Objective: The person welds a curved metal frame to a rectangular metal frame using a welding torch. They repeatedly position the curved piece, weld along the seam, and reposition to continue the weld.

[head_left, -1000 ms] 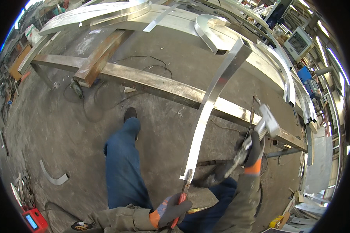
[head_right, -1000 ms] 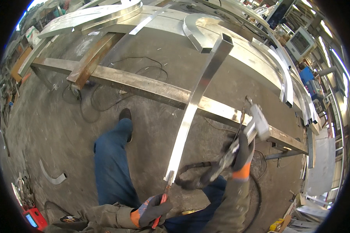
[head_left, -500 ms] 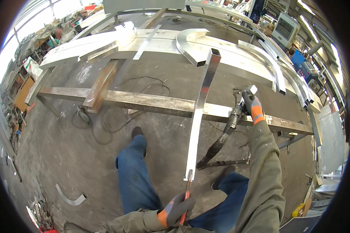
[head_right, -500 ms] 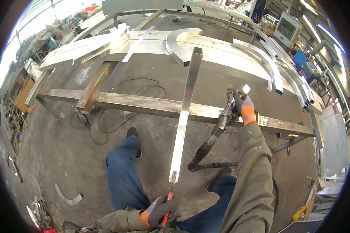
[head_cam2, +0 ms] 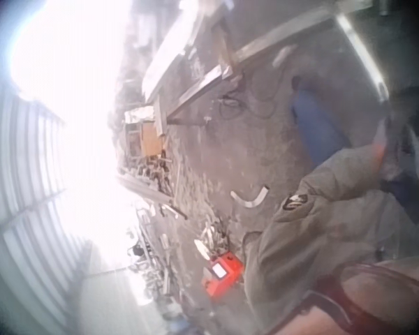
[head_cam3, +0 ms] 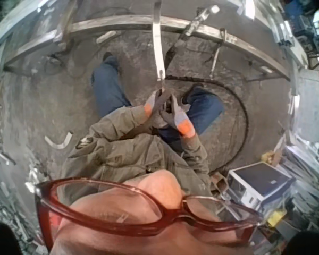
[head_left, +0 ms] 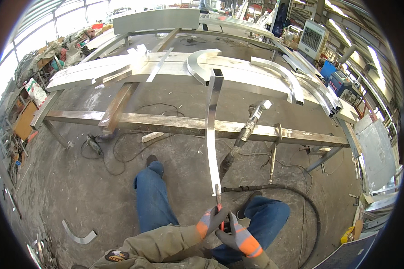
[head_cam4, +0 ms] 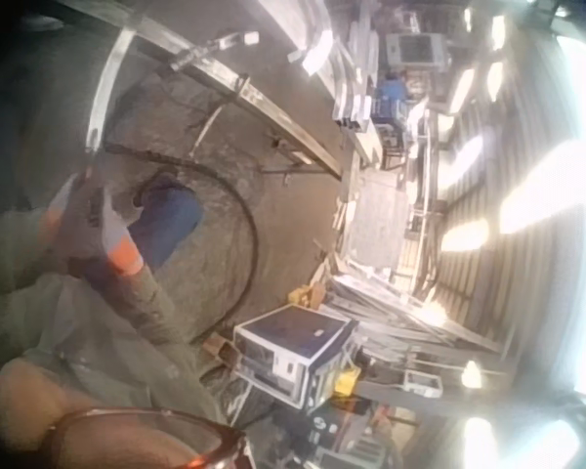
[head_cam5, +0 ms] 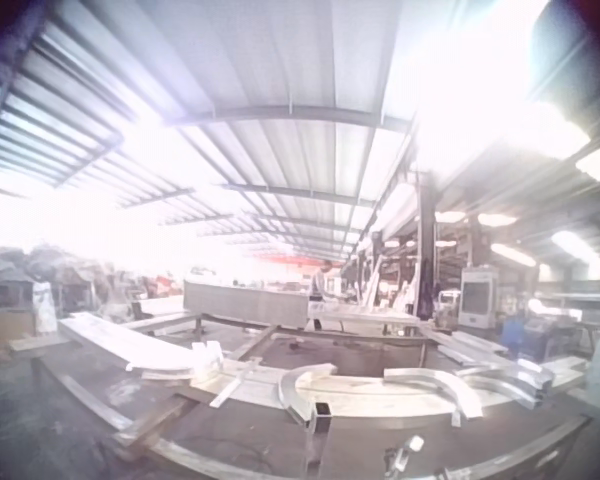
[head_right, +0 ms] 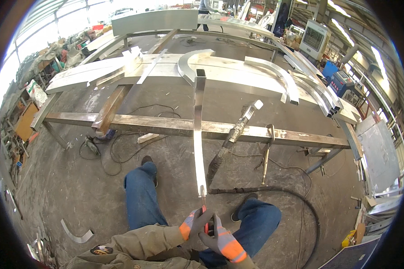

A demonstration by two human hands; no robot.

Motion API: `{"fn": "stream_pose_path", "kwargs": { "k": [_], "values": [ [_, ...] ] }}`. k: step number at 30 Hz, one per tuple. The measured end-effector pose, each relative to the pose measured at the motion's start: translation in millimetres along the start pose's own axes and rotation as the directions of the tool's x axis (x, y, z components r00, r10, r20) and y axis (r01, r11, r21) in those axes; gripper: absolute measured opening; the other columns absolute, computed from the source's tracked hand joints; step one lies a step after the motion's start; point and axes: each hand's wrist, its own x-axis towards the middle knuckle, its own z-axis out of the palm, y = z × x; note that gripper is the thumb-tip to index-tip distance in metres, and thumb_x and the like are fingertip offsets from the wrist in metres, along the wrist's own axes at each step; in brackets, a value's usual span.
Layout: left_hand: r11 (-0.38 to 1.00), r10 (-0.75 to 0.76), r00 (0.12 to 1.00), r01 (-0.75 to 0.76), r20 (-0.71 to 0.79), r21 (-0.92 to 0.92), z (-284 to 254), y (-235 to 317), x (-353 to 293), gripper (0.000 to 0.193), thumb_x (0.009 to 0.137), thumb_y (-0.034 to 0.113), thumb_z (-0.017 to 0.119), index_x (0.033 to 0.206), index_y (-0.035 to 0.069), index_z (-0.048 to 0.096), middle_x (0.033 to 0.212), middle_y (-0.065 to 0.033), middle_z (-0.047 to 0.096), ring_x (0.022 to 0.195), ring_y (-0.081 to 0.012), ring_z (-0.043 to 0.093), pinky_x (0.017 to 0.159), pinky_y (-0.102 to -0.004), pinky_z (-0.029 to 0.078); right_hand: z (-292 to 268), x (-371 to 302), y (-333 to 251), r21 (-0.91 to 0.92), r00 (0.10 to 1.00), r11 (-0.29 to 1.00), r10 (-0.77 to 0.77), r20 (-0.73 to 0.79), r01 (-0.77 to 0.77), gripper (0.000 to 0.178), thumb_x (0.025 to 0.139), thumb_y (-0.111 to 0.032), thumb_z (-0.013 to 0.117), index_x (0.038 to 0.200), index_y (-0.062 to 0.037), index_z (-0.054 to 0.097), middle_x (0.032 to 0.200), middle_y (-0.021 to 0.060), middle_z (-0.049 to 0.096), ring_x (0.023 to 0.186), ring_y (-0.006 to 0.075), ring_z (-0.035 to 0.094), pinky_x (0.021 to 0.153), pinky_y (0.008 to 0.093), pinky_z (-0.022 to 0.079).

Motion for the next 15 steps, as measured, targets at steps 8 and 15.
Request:
{"fn": "stream_pose_path", "kwargs": {
  "k": [8,15],
  "values": [
    [0.585,0.036,0.978,-0.186,0.203,0.789,-25,7,29,0.050,0.095,0.052,0.056,0.087,0.003,0.064,0.081,-0.0126,0.068,0.078,-0.0271,0.064,0.069,-0.0400,0.048,41,81,109,0.448,0.900,0.893,0.168,-0.401,0.033,0.042,0.085,-0.020,0.072,0.120,-0.0019,0.056,0.102,0.0142,0.066,0.091,0.0268,0.066,0.080,0.0373,0.052],
    [-0.541,0.585,0.667,-0.104,0.462,0.834,-57,153,-30,0.053,0.089,0.015,0.047,0.138,-0.004,0.045,0.136,-0.0242,0.053,0.122,-0.0371,0.055,0.107,-0.0449,0.040,21,21,62,-0.402,0.781,0.915,-0.269,-0.563,0.026,0.041,0.080,-0.014,0.070,0.118,-0.0063,0.059,0.099,0.0211,0.069,0.094,0.0411,0.066,0.079,0.0448,0.053]
  ]
}}
